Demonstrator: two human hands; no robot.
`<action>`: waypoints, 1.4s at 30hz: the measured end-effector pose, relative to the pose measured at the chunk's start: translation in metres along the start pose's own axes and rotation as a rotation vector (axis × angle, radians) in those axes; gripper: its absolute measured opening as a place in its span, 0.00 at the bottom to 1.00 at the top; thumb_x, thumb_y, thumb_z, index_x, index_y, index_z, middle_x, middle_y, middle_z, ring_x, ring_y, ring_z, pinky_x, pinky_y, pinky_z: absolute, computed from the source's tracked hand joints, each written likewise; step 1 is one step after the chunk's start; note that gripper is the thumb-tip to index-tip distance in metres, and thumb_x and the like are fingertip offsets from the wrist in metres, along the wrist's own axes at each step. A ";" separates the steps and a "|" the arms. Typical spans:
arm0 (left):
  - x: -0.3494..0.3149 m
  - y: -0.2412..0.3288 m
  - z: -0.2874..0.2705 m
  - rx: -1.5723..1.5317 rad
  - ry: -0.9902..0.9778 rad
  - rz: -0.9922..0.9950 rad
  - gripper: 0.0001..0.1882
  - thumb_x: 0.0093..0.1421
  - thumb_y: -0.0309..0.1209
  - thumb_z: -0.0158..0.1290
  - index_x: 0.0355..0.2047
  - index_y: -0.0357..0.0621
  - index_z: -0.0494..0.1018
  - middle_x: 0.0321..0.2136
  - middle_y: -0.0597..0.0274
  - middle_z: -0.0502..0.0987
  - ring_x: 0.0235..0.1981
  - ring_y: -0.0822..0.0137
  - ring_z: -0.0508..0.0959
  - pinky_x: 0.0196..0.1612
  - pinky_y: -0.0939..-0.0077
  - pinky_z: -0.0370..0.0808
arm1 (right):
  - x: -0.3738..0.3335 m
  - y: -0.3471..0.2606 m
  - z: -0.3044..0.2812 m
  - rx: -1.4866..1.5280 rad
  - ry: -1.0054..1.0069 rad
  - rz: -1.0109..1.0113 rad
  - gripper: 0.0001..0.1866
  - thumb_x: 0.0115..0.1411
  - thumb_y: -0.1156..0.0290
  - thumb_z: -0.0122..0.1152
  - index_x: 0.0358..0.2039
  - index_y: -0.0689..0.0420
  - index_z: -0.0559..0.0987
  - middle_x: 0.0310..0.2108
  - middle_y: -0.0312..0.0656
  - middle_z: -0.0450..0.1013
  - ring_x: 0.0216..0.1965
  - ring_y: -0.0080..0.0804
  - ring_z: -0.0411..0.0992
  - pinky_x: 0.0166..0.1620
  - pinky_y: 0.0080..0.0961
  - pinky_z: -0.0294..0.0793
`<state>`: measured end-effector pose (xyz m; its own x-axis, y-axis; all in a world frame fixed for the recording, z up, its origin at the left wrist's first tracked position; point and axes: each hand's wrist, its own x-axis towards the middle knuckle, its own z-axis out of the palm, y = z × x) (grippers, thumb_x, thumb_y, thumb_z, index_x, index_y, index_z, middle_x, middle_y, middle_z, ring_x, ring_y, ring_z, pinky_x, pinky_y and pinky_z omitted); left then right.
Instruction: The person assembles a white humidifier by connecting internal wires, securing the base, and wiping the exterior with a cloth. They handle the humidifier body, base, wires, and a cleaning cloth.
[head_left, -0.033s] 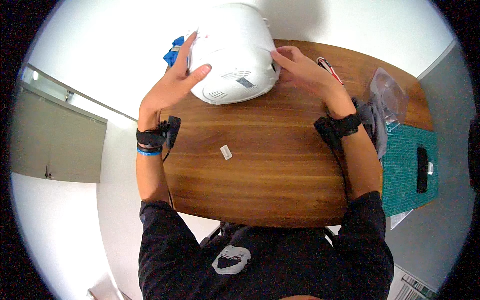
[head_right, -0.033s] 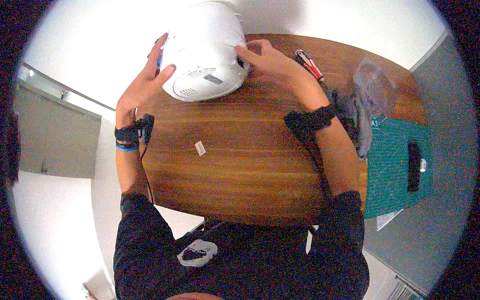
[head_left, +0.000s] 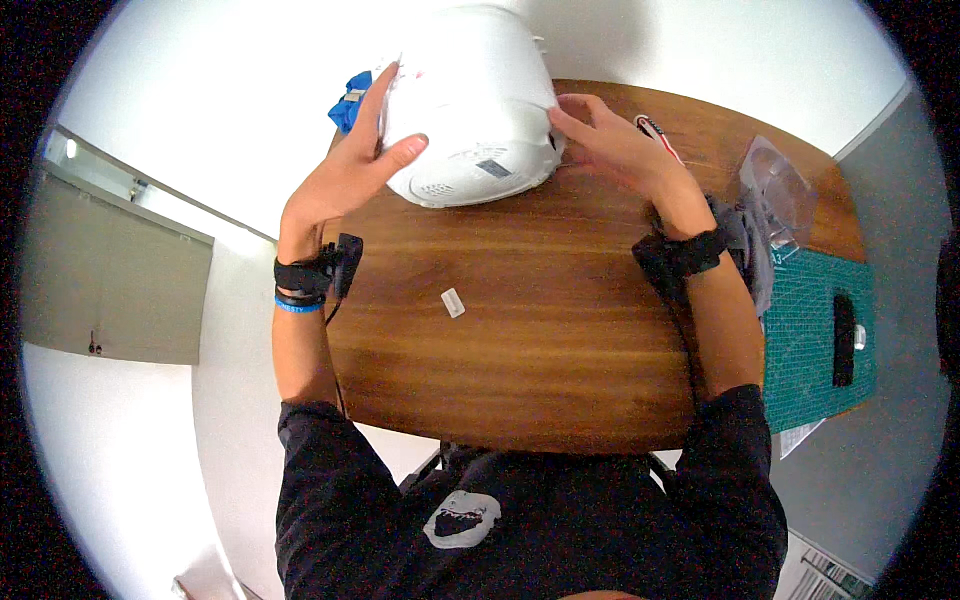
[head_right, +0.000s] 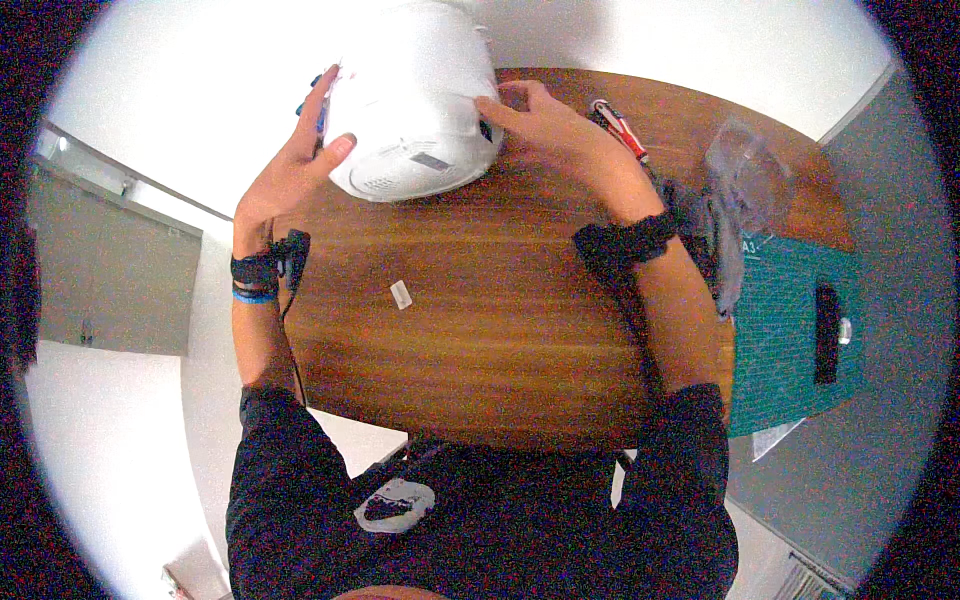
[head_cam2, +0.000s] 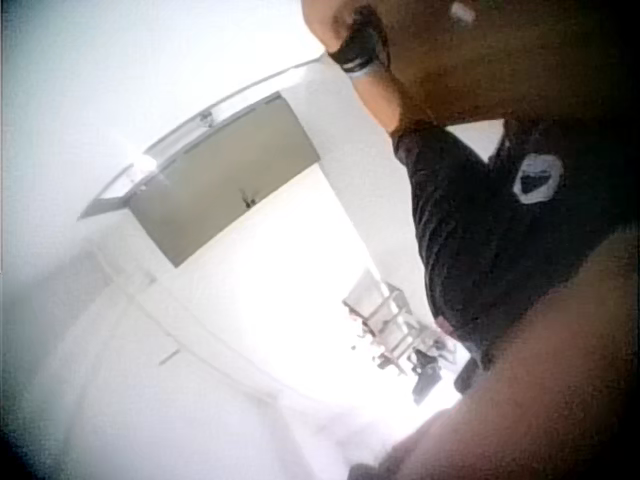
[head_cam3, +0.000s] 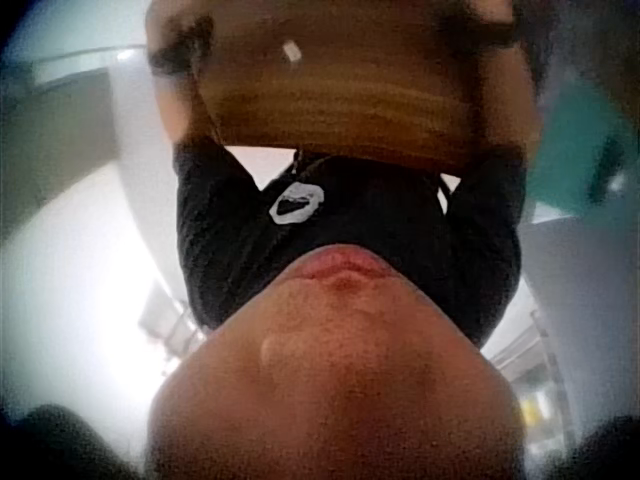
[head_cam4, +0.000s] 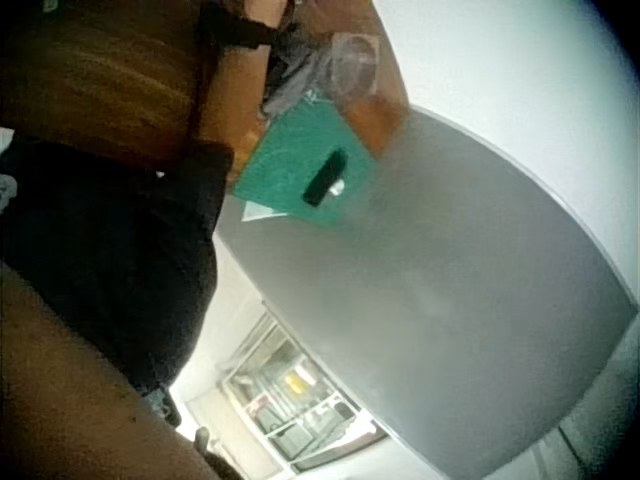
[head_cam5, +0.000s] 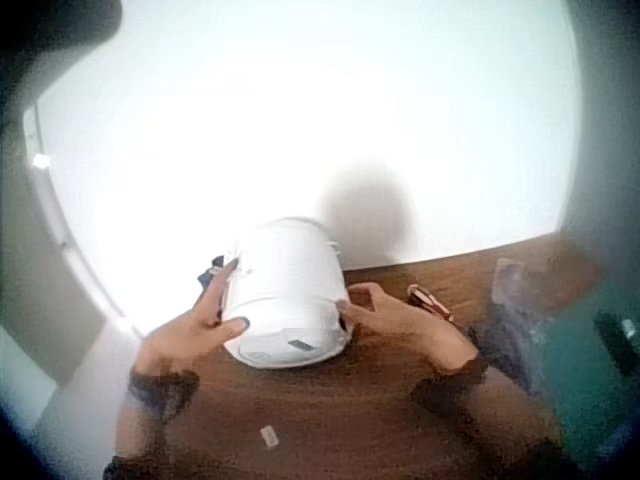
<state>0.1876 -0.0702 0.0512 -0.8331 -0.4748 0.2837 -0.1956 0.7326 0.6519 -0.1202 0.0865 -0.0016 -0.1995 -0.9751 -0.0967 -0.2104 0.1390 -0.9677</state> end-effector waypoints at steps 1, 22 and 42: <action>-0.005 0.002 0.003 -0.012 -0.001 0.038 0.55 0.70 0.54 0.60 0.81 0.42 0.40 0.75 0.26 0.54 0.76 0.39 0.59 0.73 0.51 0.63 | -0.008 -0.001 -0.004 -0.034 -0.013 0.001 0.51 0.69 0.40 0.64 0.77 0.61 0.55 0.66 0.55 0.68 0.62 0.44 0.73 0.62 0.41 0.78; -0.044 0.010 0.072 0.224 0.114 0.273 0.74 0.51 0.36 0.78 0.79 0.35 0.29 0.79 0.32 0.27 0.80 0.40 0.39 0.78 0.50 0.60 | -0.053 0.016 -0.015 -0.291 0.057 -0.248 0.74 0.46 0.61 0.89 0.78 0.65 0.41 0.75 0.58 0.58 0.75 0.50 0.59 0.77 0.43 0.59; -0.033 -0.003 0.027 -0.057 0.374 0.251 0.28 0.72 0.29 0.59 0.70 0.47 0.64 0.66 0.59 0.73 0.58 0.62 0.80 0.59 0.64 0.80 | -0.087 -0.009 -0.016 -0.321 0.269 -0.550 0.54 0.54 0.69 0.79 0.76 0.52 0.55 0.77 0.56 0.55 0.77 0.56 0.55 0.76 0.49 0.61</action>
<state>0.2019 -0.0433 0.0205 -0.6047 -0.4370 0.6658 0.0263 0.8246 0.5651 -0.1166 0.1727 0.0193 -0.2045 -0.8473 0.4901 -0.6135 -0.2792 -0.7387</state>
